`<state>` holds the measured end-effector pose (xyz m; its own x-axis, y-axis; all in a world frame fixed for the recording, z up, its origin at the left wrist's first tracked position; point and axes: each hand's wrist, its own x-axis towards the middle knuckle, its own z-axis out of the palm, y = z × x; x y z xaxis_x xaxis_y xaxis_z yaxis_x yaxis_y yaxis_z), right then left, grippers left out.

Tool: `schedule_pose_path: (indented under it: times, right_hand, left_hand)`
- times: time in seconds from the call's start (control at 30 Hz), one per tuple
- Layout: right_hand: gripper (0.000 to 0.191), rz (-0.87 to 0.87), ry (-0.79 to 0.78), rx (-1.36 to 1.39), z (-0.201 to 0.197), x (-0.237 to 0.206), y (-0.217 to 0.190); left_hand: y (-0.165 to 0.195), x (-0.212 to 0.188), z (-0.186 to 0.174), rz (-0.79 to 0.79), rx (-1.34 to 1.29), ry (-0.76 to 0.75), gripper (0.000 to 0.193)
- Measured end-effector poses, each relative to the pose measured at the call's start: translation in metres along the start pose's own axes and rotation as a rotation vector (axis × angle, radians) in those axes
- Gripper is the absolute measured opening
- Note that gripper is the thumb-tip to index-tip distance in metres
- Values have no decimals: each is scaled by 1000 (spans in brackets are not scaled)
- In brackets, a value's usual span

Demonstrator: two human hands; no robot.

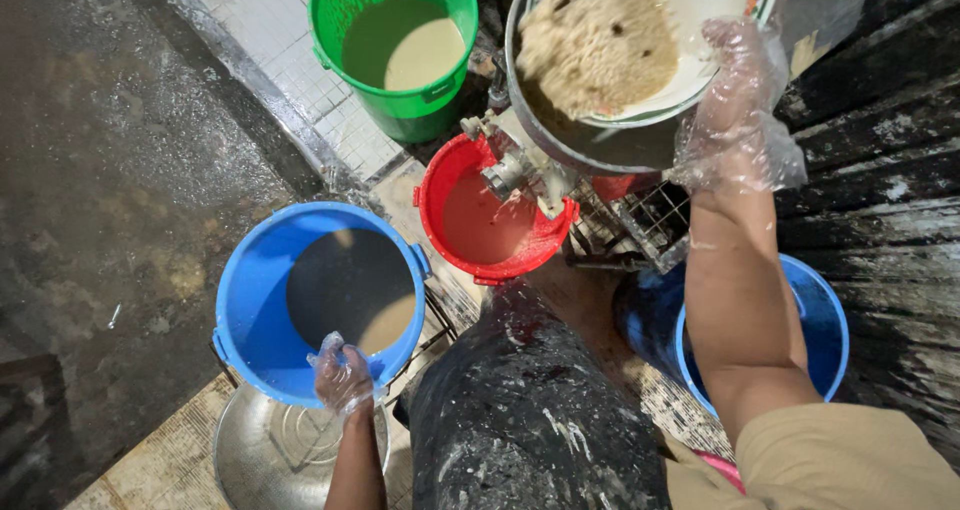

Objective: The person scoops a grainy mixture from a blue bucket and pours it into a grinding machine. The machine processes the mixture, separating a liquid into a red bucket and a solid residue into a green bucket. The person repeats this scooping and pouring cycle continuously.

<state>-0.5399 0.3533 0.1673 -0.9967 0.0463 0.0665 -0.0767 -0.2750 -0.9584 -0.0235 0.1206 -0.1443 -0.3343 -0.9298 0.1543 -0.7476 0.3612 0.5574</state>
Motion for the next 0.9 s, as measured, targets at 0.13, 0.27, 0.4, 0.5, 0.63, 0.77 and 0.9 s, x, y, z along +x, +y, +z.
schedule_pose_path:
  times: [0.13, 0.27, 0.4, 0.5, 0.63, 0.77, 0.9]
  right_hand:
    - [25, -109, -93, 58, 4, -5, -5]
    - [27, -68, -100, -31, 5, -12, -12]
    - [27, -114, -12, -98, 6, -14, -12]
    - [22, -152, 0, -272, -2, -10, -5]
    - [18, -146, -36, -65, -23, 16, 7]
    - [20, -263, -114, -104, -46, 35, 26]
    - [23, -280, -111, -158, -59, 33, 30]
  left_hand:
    - [-4, -5, 8, -40, -155, 90, 14]
    - [-13, -5, 12, -271, -263, -45, 15]
    - [-15, -4, 11, -325, -560, -140, 17]
    - [-8, -7, 8, -66, -155, 42, 13]
    - [5, -8, 1, -28, -170, 76, 21]
    - [8, -4, -4, -3, -103, 48, 19]
    - [1, -3, 0, 104, -25, 64, 16]
